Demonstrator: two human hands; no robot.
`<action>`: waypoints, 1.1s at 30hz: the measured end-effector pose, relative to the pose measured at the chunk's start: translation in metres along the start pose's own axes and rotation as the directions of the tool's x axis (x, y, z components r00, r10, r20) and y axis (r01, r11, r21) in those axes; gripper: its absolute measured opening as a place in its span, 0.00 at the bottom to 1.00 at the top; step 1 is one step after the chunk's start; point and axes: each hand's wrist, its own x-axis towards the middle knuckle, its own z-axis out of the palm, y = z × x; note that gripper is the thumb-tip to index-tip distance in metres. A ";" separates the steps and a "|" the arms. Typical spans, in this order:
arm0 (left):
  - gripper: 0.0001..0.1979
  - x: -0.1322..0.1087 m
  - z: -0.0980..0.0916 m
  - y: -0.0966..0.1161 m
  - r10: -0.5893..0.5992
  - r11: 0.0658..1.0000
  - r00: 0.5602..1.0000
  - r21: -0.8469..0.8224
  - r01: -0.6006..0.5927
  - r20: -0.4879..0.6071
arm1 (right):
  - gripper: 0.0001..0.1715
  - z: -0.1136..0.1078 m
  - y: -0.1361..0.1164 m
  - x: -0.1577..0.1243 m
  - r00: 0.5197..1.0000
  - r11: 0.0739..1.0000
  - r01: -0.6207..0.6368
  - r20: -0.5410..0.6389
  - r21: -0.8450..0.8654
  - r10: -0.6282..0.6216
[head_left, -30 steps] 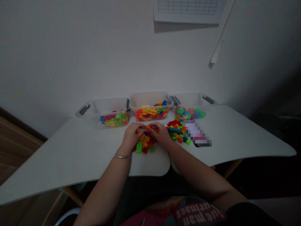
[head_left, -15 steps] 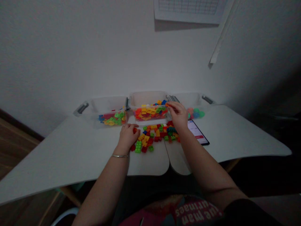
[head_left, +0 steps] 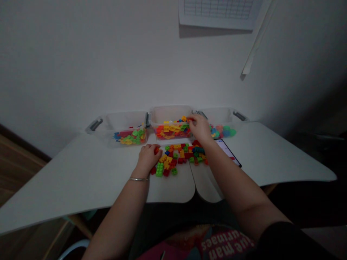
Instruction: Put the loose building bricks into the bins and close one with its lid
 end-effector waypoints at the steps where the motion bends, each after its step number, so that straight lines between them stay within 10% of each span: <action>1: 0.18 0.001 0.001 -0.001 0.012 1.000 1.000 -0.010 -0.012 -0.001 | 0.15 0.001 -0.001 -0.001 1.000 0.999 0.005 0.015 -0.033 -0.004; 13: 0.17 0.003 0.001 0.000 0.065 0.996 0.997 -0.065 -0.062 0.051 | 0.18 0.011 -0.007 -0.013 0.981 0.916 0.178 0.138 -0.360 -0.137; 29: 0.15 0.005 0.004 -0.003 0.064 0.971 0.997 -0.233 -0.052 0.045 | 0.21 0.009 -0.019 -0.044 0.974 0.984 0.172 -0.157 0.052 -0.162; 33: 0.14 0.005 0.004 -0.002 0.084 0.958 0.996 -0.276 -0.075 0.021 | 0.16 0.017 -0.031 -0.073 0.993 0.973 0.101 -0.074 0.206 -0.088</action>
